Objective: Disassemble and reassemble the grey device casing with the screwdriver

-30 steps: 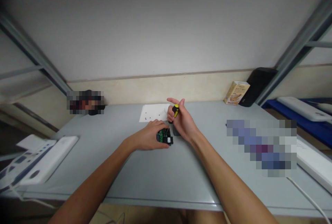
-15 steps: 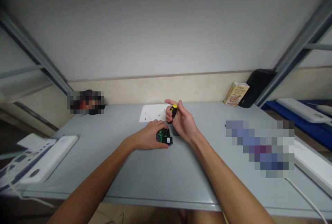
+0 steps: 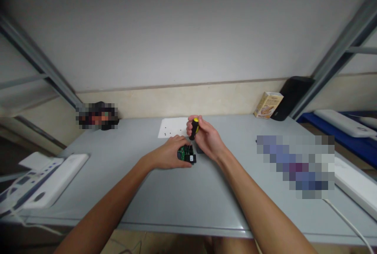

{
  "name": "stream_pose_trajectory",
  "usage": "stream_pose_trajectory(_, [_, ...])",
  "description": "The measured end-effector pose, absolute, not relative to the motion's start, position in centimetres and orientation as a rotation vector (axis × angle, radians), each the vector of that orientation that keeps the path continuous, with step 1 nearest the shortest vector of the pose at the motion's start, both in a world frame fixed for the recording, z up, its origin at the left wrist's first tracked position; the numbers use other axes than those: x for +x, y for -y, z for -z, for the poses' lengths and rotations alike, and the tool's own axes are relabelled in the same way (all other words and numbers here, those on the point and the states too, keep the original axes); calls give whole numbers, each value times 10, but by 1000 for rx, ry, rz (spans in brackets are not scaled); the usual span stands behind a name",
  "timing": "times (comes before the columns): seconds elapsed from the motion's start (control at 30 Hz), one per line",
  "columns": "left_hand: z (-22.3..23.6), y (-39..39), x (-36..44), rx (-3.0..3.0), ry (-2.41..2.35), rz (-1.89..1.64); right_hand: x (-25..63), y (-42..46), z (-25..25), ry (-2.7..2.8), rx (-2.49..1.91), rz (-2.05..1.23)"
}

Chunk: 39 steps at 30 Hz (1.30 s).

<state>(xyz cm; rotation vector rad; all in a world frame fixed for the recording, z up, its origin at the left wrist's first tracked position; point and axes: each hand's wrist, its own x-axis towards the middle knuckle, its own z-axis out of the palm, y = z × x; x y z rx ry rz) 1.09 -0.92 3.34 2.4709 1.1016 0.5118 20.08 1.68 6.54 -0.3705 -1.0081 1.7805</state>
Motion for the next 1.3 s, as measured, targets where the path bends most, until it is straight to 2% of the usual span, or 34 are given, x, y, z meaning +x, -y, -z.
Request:
stream_pose_trajectory(0.43, [-32,8,12,2476,-1103,-527,196,-13,-62,1088,-386,-1753])
stream_pose_trajectory(0.63, [-34,9,12,2481,-1112,-511,191,-11,-63,1124,-392,-1624])
stream_pose_trajectory(1.3, [-32,9,11,2492,-1085,-536,202,-16,-64,1027,-387,-1765])
